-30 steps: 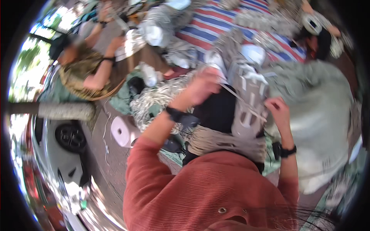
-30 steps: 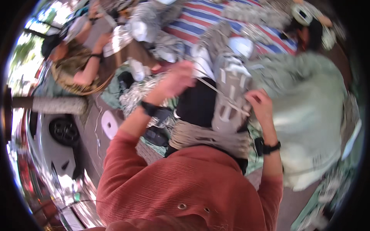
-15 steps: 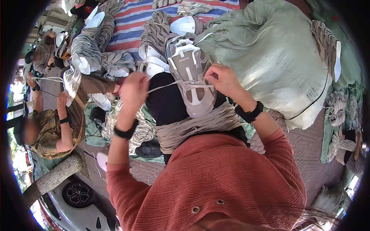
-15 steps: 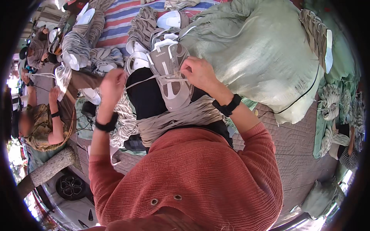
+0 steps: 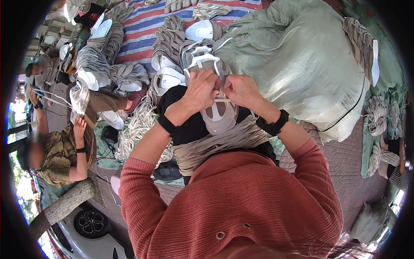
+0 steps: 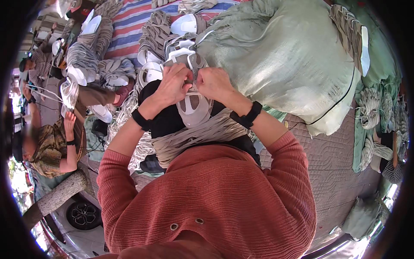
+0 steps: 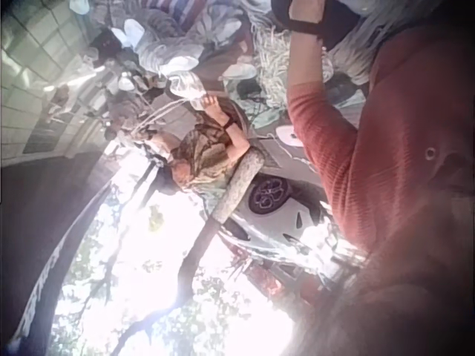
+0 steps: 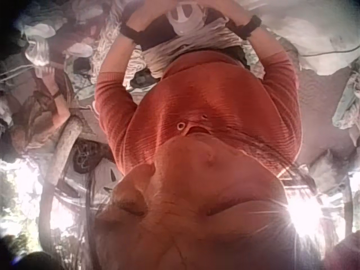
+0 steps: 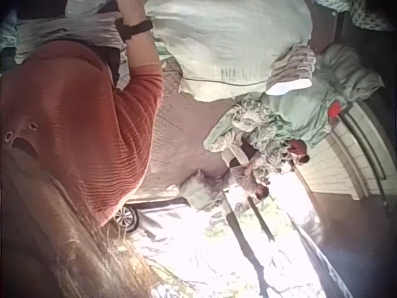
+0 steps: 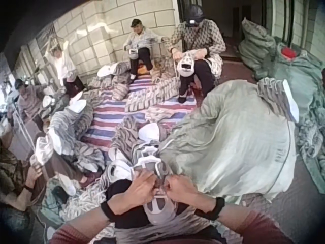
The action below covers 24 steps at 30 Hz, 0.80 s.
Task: The person sits on a mat and laces a white sneaker held on their lap. They repeatedly thread the laces through the eyelets, pull them tight, and adjust the fit. Other workers are visible in the background performing similar tasks.
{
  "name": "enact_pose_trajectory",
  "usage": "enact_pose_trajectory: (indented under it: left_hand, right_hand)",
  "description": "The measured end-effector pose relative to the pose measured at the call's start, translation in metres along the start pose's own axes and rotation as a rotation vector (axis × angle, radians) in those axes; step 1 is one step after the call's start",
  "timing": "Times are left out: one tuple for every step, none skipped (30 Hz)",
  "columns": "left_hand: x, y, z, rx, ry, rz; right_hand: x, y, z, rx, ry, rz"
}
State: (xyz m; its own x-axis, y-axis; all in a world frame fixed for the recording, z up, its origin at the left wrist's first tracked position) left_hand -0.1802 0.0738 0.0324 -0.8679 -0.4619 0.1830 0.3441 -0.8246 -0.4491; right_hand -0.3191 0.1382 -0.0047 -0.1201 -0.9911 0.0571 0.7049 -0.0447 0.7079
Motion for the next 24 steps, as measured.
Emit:
enact_pose_trajectory:
  left_hand:
    - [0.000,0.000,-0.001,-0.003,0.011,0.001]
    - [0.000,0.000,-0.002,-0.006,0.021,0.001]
    - [-0.001,0.000,-0.003,-0.014,0.043,0.007]
    - [-0.001,0.001,-0.002,-0.040,0.033,-0.001]
    - [-0.001,0.002,-0.002,-0.072,0.033,-0.005]
    - [-0.002,0.003,-0.001,-0.110,0.025,-0.020]
    - [-0.002,0.005,-0.002,-0.110,0.034,0.000]
    - [-0.002,0.007,-0.002,-0.114,0.040,0.008]
    - [-0.002,0.009,-0.003,-0.119,0.047,0.018]
    - [-0.002,0.010,-0.004,-0.124,0.046,0.007]
    - [-0.002,0.011,-0.006,-0.127,0.041,0.001]
    - [-0.002,0.012,-0.006,-0.137,0.046,-0.005]
    - [-0.002,0.013,-0.006,-0.138,0.034,0.009]
    - [-0.001,0.012,-0.005,-0.141,0.027,0.012]
    - [-0.001,0.010,-0.005,-0.155,0.031,0.005]
    - [-0.001,0.008,-0.004,-0.155,0.045,0.018]
    - [-0.001,0.004,-0.001,-0.128,-0.002,-0.018]
    - [-0.001,0.000,0.001,-0.106,-0.026,-0.053]
    - [-0.001,-0.001,0.001,-0.075,0.001,-0.042]
    - [-0.005,-0.003,0.005,-0.057,-0.073,-0.125]
    - [-0.006,0.002,0.010,0.044,-0.098,-0.168]
    - [-0.011,0.011,0.018,0.144,-0.125,-0.210]
    - [-0.018,0.024,0.026,0.258,-0.117,-0.252]
    - [-0.028,0.053,0.056,0.183,-0.229,-0.136]
  right_hand:
    - [0.003,-0.002,-0.002,0.053,0.002,0.017]
    - [0.007,-0.011,-0.006,0.285,0.129,-0.112]
    - [0.010,-0.018,-0.009,0.534,0.253,-0.204]
    - [0.012,-0.026,-0.012,0.723,0.365,-0.361]
    - [0.016,-0.026,-0.009,0.642,0.404,-0.255]
    - [0.020,-0.030,-0.005,0.500,0.434,-0.214]
    - [0.022,-0.032,-0.002,0.356,0.460,-0.186]
    - [0.025,-0.032,0.003,0.265,0.417,-0.116]
    - [0.027,-0.030,0.007,0.172,0.373,-0.061]
    - [0.029,-0.026,0.011,0.099,0.316,0.012]
    - [0.029,-0.022,0.014,0.114,0.244,0.071]
    - [0.029,-0.017,0.018,0.152,0.163,0.142]
    - [0.028,-0.012,0.020,0.177,0.107,0.191]
    - [0.028,-0.008,0.022,0.164,0.107,0.264]
    - [0.028,-0.004,0.021,0.125,0.129,0.318]
    - [0.029,-0.001,0.022,0.077,0.150,0.386]
    - [0.029,0.001,0.022,0.014,0.162,0.422]
    - [0.028,0.003,0.022,-0.002,0.193,0.468]
    - [0.027,0.003,0.023,-0.032,0.218,0.479]
    - [0.026,0.002,0.022,-0.076,0.271,0.470]
    - [0.024,0.002,0.024,-0.066,0.262,0.476]
    - [0.023,0.001,0.025,-0.071,0.282,0.464]
    - [0.022,0.002,0.026,-0.053,0.287,0.474]
    - [0.021,0.001,0.026,-0.048,0.319,0.416]
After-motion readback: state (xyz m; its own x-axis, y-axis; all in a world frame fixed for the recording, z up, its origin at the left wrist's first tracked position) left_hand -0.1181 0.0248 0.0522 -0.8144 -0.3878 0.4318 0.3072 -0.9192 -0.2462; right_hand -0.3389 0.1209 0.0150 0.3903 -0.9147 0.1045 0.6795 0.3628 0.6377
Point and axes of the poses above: each hand's wrist, its own x-axis towards the middle knuckle, its own z-axis out of the back of the hand, y = z × x, the point moved 4 cm from there along x, towards the middle knuckle, and after that the axes turned 2 degrees about -x, right-handed, at the moved point
